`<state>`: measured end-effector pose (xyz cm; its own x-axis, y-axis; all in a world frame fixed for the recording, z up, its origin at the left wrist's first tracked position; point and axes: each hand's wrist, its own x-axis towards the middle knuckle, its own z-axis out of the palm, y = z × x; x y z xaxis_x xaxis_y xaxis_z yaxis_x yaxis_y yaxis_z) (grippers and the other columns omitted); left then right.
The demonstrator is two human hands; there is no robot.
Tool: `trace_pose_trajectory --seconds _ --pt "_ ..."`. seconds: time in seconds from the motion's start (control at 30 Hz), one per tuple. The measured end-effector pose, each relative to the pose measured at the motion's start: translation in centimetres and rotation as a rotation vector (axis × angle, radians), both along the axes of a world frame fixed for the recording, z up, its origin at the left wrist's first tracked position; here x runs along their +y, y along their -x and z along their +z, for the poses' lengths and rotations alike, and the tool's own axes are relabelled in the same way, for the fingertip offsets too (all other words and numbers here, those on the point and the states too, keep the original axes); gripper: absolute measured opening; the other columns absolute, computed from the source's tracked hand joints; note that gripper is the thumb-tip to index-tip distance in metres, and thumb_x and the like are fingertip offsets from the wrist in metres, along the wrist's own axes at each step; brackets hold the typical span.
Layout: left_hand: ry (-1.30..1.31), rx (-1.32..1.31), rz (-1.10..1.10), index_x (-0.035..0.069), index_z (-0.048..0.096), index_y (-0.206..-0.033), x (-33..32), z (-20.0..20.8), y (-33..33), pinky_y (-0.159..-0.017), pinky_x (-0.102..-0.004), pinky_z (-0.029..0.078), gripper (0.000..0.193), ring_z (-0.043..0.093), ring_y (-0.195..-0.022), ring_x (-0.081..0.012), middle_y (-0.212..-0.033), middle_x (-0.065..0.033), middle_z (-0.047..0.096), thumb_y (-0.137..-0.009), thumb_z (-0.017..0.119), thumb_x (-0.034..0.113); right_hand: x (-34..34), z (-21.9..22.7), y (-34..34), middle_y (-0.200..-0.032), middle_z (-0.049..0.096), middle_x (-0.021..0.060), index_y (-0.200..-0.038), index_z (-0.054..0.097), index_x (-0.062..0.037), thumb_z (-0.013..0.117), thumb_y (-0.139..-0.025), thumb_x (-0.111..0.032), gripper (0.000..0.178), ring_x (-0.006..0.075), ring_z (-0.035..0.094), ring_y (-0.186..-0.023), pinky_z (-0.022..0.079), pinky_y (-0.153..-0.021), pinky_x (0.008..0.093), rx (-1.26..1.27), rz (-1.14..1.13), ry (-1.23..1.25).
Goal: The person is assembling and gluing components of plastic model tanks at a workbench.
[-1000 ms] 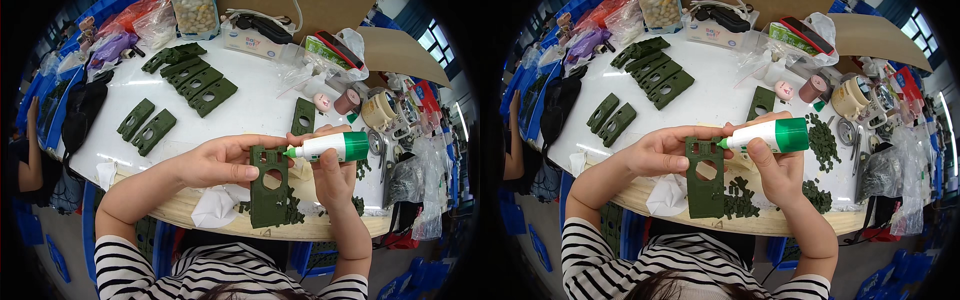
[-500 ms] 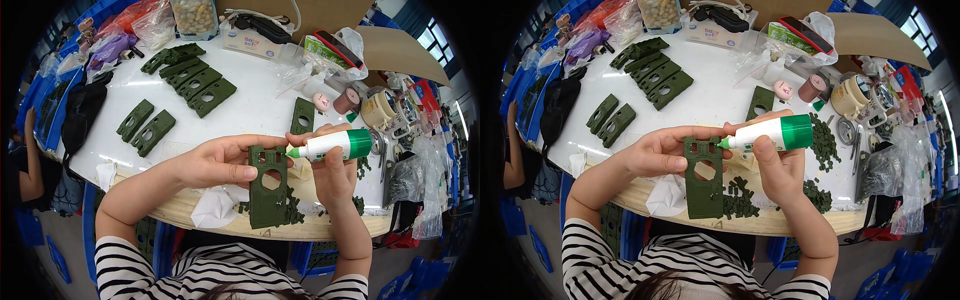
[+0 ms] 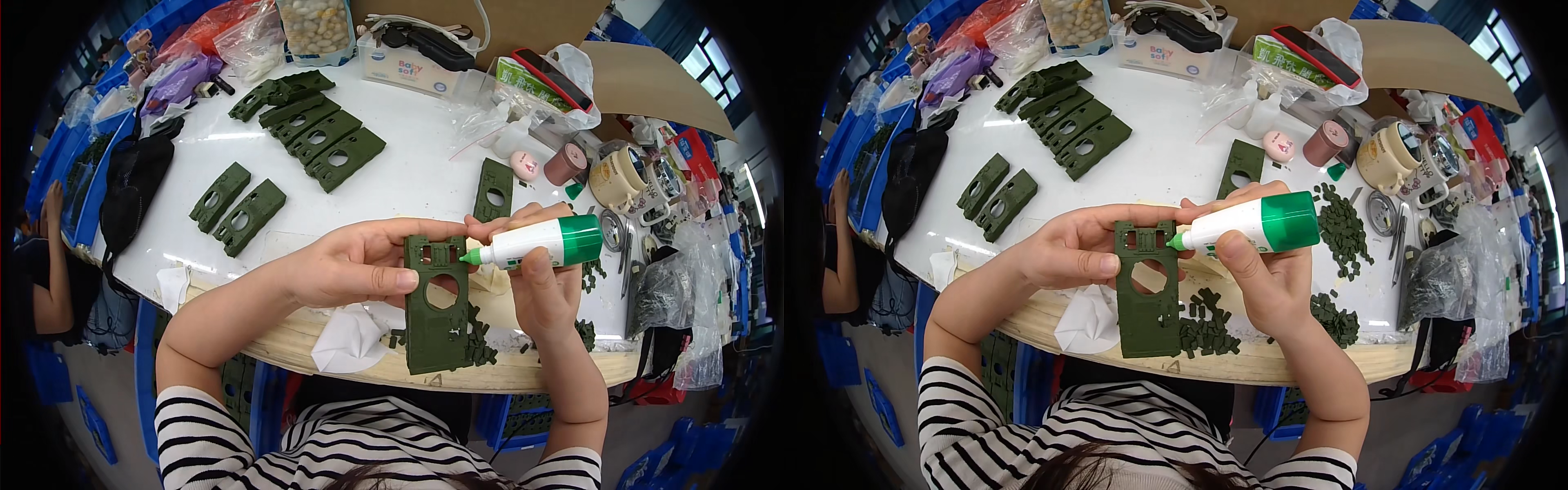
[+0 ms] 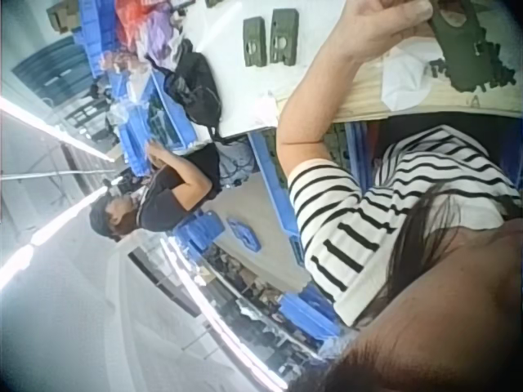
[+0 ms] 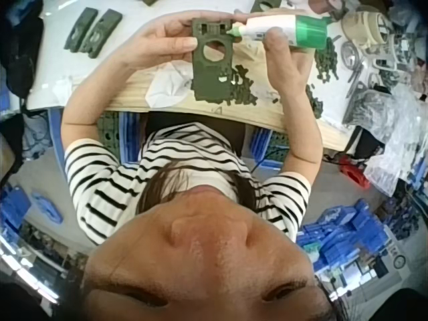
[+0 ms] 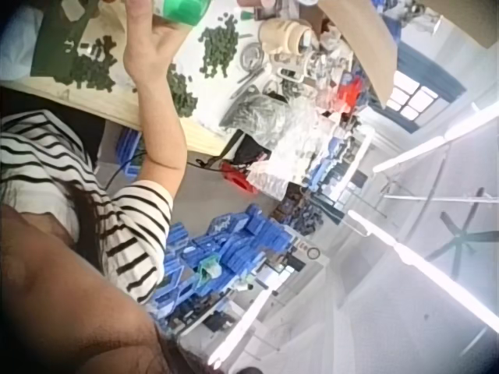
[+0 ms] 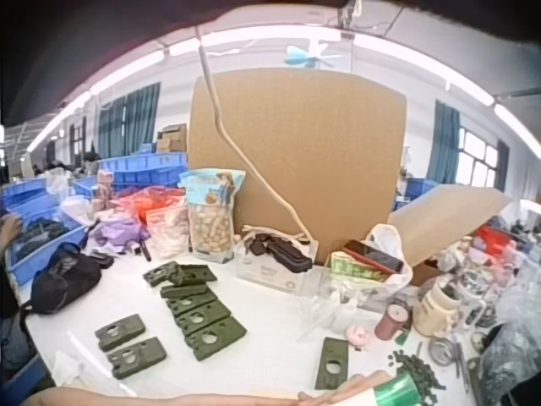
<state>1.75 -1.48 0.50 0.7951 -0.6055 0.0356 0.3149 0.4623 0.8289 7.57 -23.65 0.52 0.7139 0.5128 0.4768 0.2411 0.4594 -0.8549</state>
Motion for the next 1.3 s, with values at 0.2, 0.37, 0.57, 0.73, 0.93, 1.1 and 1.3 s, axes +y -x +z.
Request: trace_pose_trajectory --seconds 0.2,0.37,0.57,0.73,0.93,1.1,1.3 --pt "-0.004 -0.009 -0.018 -0.005 0.022 -0.145 0.0 0.4 -0.1 -0.101 -0.0453 0.044 0.065 0.048 -0.124 -0.0338 -0.138 -0.0231 0.043 -0.091 0.055 0.012 -0.1 0.0 -0.1 -0.101 0.064 0.0185 -0.105 0.044 -0.0008 0.057 -0.093 -0.017 0.024 0.0202 0.061 -0.094 0.046 -0.098 0.044 -0.016 -0.001 0.011" --pt "-0.005 -0.007 -0.018 -0.004 0.021 -0.145 -0.1 0.3 -0.1 -0.101 -0.0449 0.043 0.065 0.047 -0.125 -0.0343 -0.138 -0.0237 0.042 -0.091 0.055 0.012 -0.3 -0.1 -0.3 -0.101 0.064 0.0187 -0.106 0.044 -0.0002 0.057 -0.094 -0.018 0.025 0.0202 0.061 -0.094 0.047 -0.096 0.0441 -0.051 -0.007 0.034" --pt "0.007 0.004 -0.017 -0.002 0.021 -0.146 0.1 0.5 0.0 -0.1 -0.0445 0.043 0.068 0.047 -0.126 -0.0328 -0.137 -0.0242 0.044 -0.091 0.057 0.015 -0.3 0.6 0.2 -0.103 0.063 0.0224 -0.108 0.047 -0.0019 0.05 -0.097 -0.028 0.028 0.0296 0.062 -0.102 0.047 -0.094 0.0441 0.273 0.028 -0.118" --pt "-0.013 -0.101 0.054 0.0 0.025 -0.145 0.2 0.2 -0.5 -0.103 -0.0381 0.041 0.08 0.052 -0.121 -0.0258 -0.129 -0.0196 0.051 -0.08 0.07 0.013 -1.1 0.0 -0.7 -0.101 0.064 0.0193 -0.11 0.047 -0.0026 0.042 -0.1 -0.035 0.034 0.0336 0.061 -0.104 0.045 -0.095 0.0465 0.339 0.007 -0.228" --pt "-0.229 -0.219 0.443 0.001 0.039 -0.132 1.9 0.9 2.1 -0.097 -0.033 0.046 0.071 0.055 -0.109 -0.0181 -0.119 -0.0114 0.052 -0.072 0.076 0.006 -1.4 0.7 -0.8 -0.097 0.062 0.0133 -0.109 0.046 -0.0041 0.042 -0.1 -0.034 0.032 0.0275 0.062 -0.099 0.042 -0.099 0.0517 0.259 -0.067 -0.174" --pt "-0.59 -0.415 0.942 0.002 0.04 -0.124 4.8 -2.5 6.7 -0.093 -0.0322 0.048 0.06 0.053 -0.106 -0.0167 -0.117 -0.0084 0.045 -0.074 0.073 -0.001 -1.5 0.9 -0.8 -0.099 0.061 0.0125 -0.109 0.046 -0.0045 0.044 -0.099 -0.035 0.032 0.0262 0.062 -0.098 0.042 -0.099 0.0513 0.274 -0.072 -0.175" --pt "-1.301 -0.562 1.23 0.002 0.042 -0.126 6.3 -3.9 9.1 -0.086 -0.034 0.045 0.065 0.051 -0.097 -0.0193 -0.106 -0.0091 0.05 -0.071 0.076 0.007 -1.4 1.1 -0.6 -0.104 0.058 0.011 -0.112 0.048 -0.0024 0.044 -0.1 -0.035 0.035 0.025 0.061 -0.1 0.043 -0.1 0.0481 0.225 -0.01 -0.158"
